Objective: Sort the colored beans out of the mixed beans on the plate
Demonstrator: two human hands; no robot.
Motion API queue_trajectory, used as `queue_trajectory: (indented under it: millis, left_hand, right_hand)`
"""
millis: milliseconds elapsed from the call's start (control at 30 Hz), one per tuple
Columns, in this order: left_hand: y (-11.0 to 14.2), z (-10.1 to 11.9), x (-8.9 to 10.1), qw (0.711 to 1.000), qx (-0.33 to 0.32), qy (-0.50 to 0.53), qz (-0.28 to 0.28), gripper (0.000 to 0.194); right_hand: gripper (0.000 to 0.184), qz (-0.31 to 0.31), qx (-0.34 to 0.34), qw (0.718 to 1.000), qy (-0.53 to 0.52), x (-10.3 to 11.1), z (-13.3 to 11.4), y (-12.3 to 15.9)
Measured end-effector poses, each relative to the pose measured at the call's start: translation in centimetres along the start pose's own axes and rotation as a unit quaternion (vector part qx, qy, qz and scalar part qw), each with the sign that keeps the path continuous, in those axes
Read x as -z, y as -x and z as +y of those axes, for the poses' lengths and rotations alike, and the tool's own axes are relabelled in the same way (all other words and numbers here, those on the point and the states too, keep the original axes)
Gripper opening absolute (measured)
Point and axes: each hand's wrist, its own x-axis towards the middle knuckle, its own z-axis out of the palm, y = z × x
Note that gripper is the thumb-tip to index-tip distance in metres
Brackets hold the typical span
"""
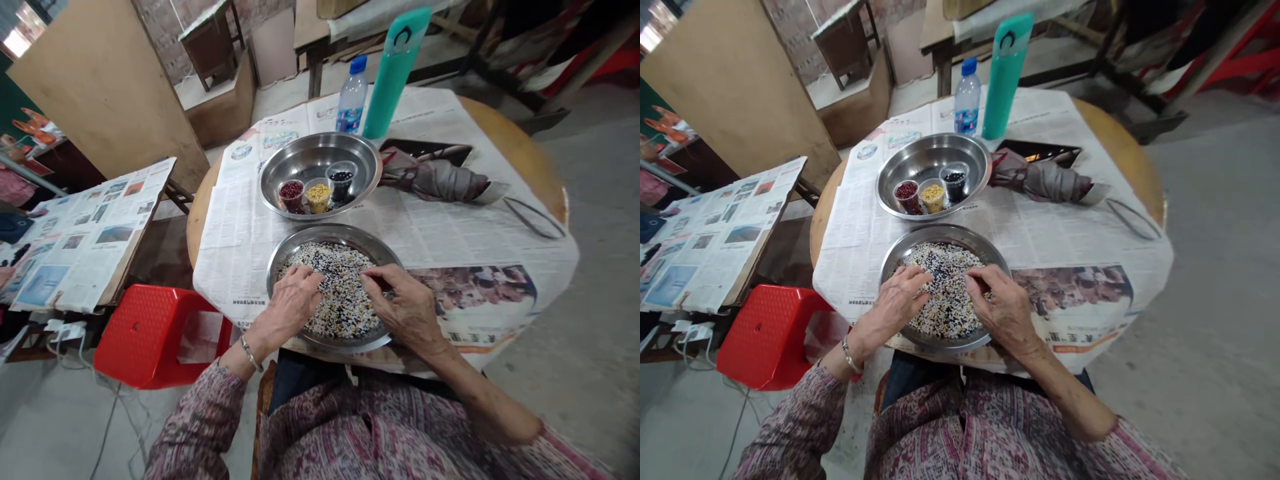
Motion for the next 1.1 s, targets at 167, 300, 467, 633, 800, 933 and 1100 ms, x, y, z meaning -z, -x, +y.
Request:
queue_trajectory:
  millis: [167, 300, 467, 633, 800, 933, 1100]
  left_hand:
    - [-4.3, -0.2, -0.6, 0.999, -0.043, -0.008, 0.012, 0.058]
    - [-7.0, -0.7, -1.3, 0.996, -0.072, 0.048, -0.022, 0.028]
    - [-5.9, -1.3, -1.3, 0.994, -0.058, 0.093, 0.012, 0.023]
    - [-0.9, -1.2, -0.2, 0.997, -0.019, 0.061, -0.045, 0.022]
    - [1.8, -0.7, 0.6, 0.995, 0.062, 0.003, -0.078, 0.016]
    - [0.9, -0.6, 0.7, 0.993, 0.115, -0.022, -0.024, 0.021]
    - [-1.8, -0.8, -0.5, 0.994, 0.106, 0.013, -0.023, 0.038]
  right_hand:
    - [0.01, 0.001, -0.007, 1.0, -0.009, 0.0, 0.0, 0.0]
    - [0.009, 0.005, 0.0, 1.0, -0.007, -0.1, 0.1, 0.0]
    - [0.009, 0.007, 0.002, 1.0, -0.005, -0.1, 0.0, -0.1]
    - [0.011, -0.005, -0.015, 1.0, -0.015, 0.1, -0.2, -0.2]
    - [0.011, -0.004, -0.018, 1.0, -0.018, 0.0, -0.1, -0.1]
    - [0.011, -0.008, -0.016, 1.0, -0.017, 0.0, 0.0, -0.1]
    - [0.011, -0.005, -0.012, 1.0, -0.011, 0.0, 0.0, 0.0]
